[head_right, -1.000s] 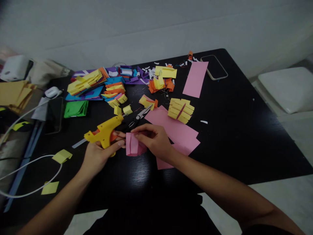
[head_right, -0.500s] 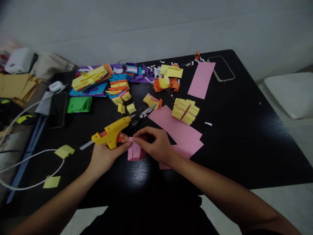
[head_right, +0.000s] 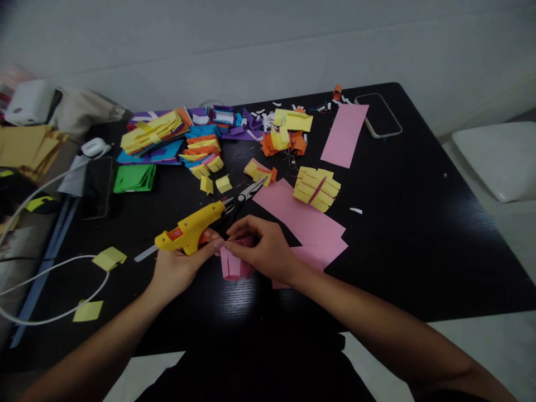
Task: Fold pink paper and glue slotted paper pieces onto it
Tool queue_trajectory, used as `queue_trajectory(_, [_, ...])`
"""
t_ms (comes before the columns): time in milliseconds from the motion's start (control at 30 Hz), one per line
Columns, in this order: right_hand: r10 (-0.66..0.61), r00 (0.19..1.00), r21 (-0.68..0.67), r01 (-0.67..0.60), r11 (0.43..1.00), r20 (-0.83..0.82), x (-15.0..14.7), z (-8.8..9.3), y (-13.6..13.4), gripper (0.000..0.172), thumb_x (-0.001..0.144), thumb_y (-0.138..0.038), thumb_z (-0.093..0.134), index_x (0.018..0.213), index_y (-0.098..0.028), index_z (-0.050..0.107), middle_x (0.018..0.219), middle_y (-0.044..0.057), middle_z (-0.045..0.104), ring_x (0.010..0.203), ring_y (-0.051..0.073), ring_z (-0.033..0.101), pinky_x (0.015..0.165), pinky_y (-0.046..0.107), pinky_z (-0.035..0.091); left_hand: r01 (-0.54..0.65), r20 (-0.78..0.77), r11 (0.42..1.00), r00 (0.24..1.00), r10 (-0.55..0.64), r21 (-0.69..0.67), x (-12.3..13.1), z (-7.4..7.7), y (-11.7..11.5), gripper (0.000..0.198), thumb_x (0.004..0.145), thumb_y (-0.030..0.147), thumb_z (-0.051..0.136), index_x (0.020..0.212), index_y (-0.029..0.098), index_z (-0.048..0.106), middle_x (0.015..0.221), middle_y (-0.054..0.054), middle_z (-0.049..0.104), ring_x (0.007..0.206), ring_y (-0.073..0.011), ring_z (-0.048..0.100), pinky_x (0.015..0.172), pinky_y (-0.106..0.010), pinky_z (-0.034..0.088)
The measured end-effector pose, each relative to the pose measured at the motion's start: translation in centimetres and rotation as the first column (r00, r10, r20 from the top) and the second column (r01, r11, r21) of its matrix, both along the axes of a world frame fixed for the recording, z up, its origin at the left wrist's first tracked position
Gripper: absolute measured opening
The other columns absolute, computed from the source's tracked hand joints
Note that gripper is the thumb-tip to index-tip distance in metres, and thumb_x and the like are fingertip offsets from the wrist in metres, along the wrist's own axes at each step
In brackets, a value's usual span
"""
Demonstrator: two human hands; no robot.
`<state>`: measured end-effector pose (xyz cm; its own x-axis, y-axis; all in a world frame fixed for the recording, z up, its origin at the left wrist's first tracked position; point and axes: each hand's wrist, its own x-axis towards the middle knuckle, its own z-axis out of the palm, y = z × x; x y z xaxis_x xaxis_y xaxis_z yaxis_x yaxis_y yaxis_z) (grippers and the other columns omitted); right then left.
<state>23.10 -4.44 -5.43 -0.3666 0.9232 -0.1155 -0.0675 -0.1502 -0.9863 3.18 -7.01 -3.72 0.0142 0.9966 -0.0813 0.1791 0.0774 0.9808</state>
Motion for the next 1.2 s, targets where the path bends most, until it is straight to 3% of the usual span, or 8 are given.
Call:
queue_trajectory(200, [-0.001,0.999,-0.066,-0.002,0.998,-0.046,0.0,-0.1,0.3,0.024,0.077,-0.032,0.092,0.092,-0.022,0.077,0.087,0.001,0.080,0.082,0.017,0.076,0.080,0.031,0.061,0.018,0.030,1.000,0.999,-0.017,-0.009,-0.3,-0.1,0.1,0.020,0.090,0.032,0.081,0.084,0.019,0.067,0.077,-0.001,0.073,0.070,-0.0157,0.072,0.070,-0.027,0.064])
queue_trajectory(433, [-0.049,0.997,-0.049,0.046,0.998,-0.053,0.4,0.1,1.0,0.021,0.079,-0.033,0.090,0.095,-0.022,0.081,0.089,0.002,0.080,0.079,0.017,0.074,0.075,0.032,0.061,-0.203,-0.027,0.978,0.979,0.204,0.040,-1.3,0.3,1.0,0.024,0.084,0.033,0.085,0.087,0.018,0.067,0.074,0.000,0.074,0.065,-0.0156,0.073,0.068,-0.027,0.062])
queue_trajectory(633, [-0.138,0.990,-0.002,0.138,0.990,-0.015,0.8,0.3,1.3,0.019,0.085,-0.036,0.085,0.099,-0.023,0.083,0.085,0.002,0.077,0.074,0.016,0.070,0.065,0.029,0.056,-0.207,0.011,0.974,0.978,0.207,0.091,-1.8,0.3,1.4,0.019,0.088,0.031,0.080,0.087,0.018,0.066,0.068,0.002,0.069,0.057,-0.0121,0.066,0.060,-0.024,0.056])
queue_trajectory(767, [-0.144,0.989,0.046,0.142,0.989,0.038,1.0,0.4,1.4,0.020,0.092,-0.036,0.078,0.107,-0.025,0.084,0.084,0.002,0.076,0.071,0.016,0.067,0.061,0.029,0.053,-0.274,0.028,0.958,0.962,0.273,0.088,-1.6,0.4,1.5,0.021,0.083,0.030,0.082,0.085,0.018,0.066,0.066,0.002,0.069,0.051,-0.0111,0.063,0.052,-0.023,0.052])
queue_trajectory(867, [-0.155,0.987,0.044,0.153,0.987,0.038,1.1,0.5,1.6,0.016,0.092,-0.037,0.079,0.100,-0.024,0.082,0.087,0.002,0.077,0.076,0.017,0.069,0.066,0.031,0.056,-0.326,0.040,0.943,0.945,0.324,0.062,-1.5,0.6,1.6,0.023,0.079,0.030,0.087,0.083,0.017,0.068,0.071,0.000,0.073,0.056,-0.0126,0.066,0.055,-0.024,0.057])
queue_trajectory(1000, [-0.176,0.984,-0.019,0.176,0.984,-0.026,1.1,0.4,1.8,0.021,0.086,-0.041,0.087,0.091,-0.023,0.077,0.088,0.002,0.076,0.082,0.018,0.071,0.077,0.033,0.059,-0.336,0.034,0.939,0.942,0.334,0.077,-1.5,0.7,1.8,0.022,0.075,0.029,0.090,0.078,0.016,0.072,0.075,-0.002,0.074,0.065,-0.0150,0.069,0.063,-0.026,0.061])
queue_trajectory(1200, [-0.191,0.968,-0.223,0.153,0.963,-0.160,0.9,0.0,1.8,0.033,0.072,-0.036,0.098,0.091,-0.023,0.075,0.088,-0.001,0.072,0.081,0.016,0.067,0.074,0.030,0.058,-0.326,0.043,0.943,0.945,0.324,0.073,-2.0,0.7,1.8,0.023,0.071,0.023,0.093,0.075,0.018,0.072,0.078,-0.001,0.074,0.071,-0.0146,0.068,0.068,-0.025,0.059])
